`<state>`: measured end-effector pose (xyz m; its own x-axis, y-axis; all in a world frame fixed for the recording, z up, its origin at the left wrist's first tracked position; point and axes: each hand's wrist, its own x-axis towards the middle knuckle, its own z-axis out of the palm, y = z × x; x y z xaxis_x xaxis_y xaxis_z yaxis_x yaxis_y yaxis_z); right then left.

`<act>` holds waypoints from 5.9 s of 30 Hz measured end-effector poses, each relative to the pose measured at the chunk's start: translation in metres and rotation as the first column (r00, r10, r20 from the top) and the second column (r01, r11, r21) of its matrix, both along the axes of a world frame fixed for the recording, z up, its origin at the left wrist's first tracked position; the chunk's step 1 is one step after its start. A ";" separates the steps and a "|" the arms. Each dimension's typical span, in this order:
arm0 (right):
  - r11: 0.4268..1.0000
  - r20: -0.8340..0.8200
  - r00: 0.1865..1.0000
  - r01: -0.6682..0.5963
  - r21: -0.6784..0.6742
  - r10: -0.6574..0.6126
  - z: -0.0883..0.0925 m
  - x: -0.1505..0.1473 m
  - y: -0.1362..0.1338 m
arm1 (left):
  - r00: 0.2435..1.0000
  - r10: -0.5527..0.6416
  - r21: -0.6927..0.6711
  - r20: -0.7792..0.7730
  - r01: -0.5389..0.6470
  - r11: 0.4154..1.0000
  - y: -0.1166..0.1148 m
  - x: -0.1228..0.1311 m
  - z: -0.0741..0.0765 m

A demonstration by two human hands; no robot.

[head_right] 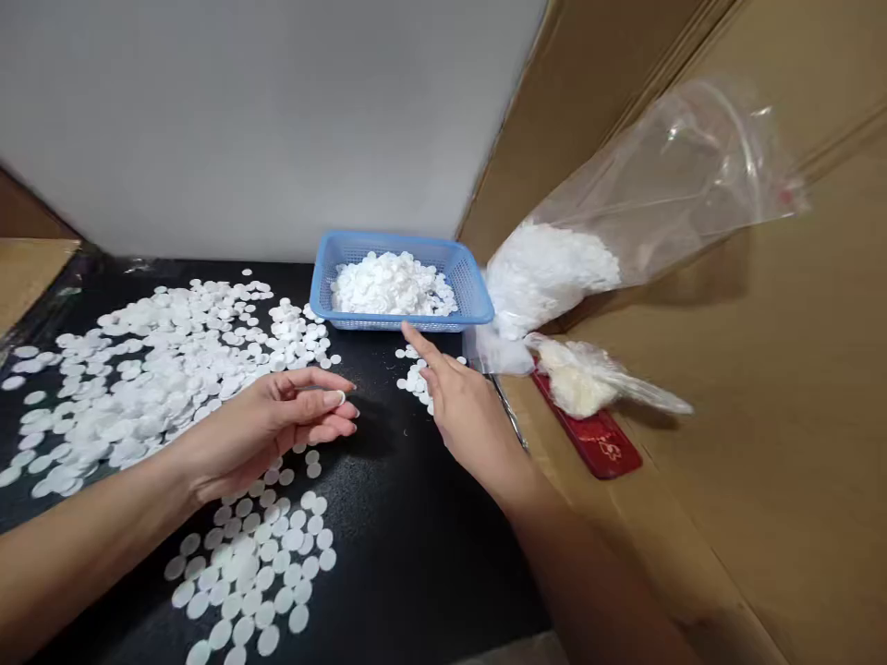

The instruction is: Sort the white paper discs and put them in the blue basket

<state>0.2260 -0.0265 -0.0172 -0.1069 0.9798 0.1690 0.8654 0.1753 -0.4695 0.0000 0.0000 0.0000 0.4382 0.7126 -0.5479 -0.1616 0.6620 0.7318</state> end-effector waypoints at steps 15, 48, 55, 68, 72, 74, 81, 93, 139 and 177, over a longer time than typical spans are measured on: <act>0.931 -0.118 0.954 -0.233 0.280 0.274 -0.008 -0.022 -0.022 | 0.995 -0.093 0.030 0.024 0.093 0.995 0.001 0.002 0.001; 0.882 -0.012 0.964 -0.237 0.408 0.264 -0.009 -0.027 -0.028 | 0.967 -0.248 0.105 0.055 0.241 0.965 0.000 -0.002 0.000; 0.879 0.023 0.962 -0.257 0.402 0.270 -0.006 -0.026 -0.030 | 0.948 -0.319 0.138 -0.003 0.317 0.938 0.003 -0.005 0.003; 0.846 0.134 0.943 -0.333 0.417 0.305 0.003 -0.025 -0.032 | 0.906 -0.414 0.176 -0.086 0.423 0.889 0.008 -0.012 0.011; 0.841 0.139 0.936 -0.352 0.412 0.324 0.004 -0.024 -0.032 | 0.887 -0.449 0.190 -0.110 0.462 0.866 0.009 -0.015 0.012; 0.830 0.132 0.934 -0.356 0.429 0.332 0.003 -0.024 -0.032 | 0.881 -0.460 0.194 -0.111 0.473 0.859 0.009 -0.015 0.013; 0.855 0.074 0.961 -0.271 0.443 0.267 -0.003 -0.026 -0.032 | 0.899 -0.427 0.159 -0.098 0.437 0.885 0.008 -0.012 0.014; 0.961 0.137 0.989 -0.097 0.258 0.063 -0.021 -0.015 -0.015 | 0.916 -0.396 0.257 -0.065 0.399 0.880 0.007 -0.013 0.012; 0.650 0.225 0.734 -0.675 0.350 0.641 -0.043 -0.094 -0.039 | 0.758 0.445 0.627 -0.476 -0.062 0.777 -0.113 -0.154 -0.012; 0.865 -0.244 0.834 -0.501 0.037 0.494 -0.035 -0.080 0.018 | 0.551 -0.040 0.550 -0.834 0.835 0.035 -0.069 -0.106 -0.042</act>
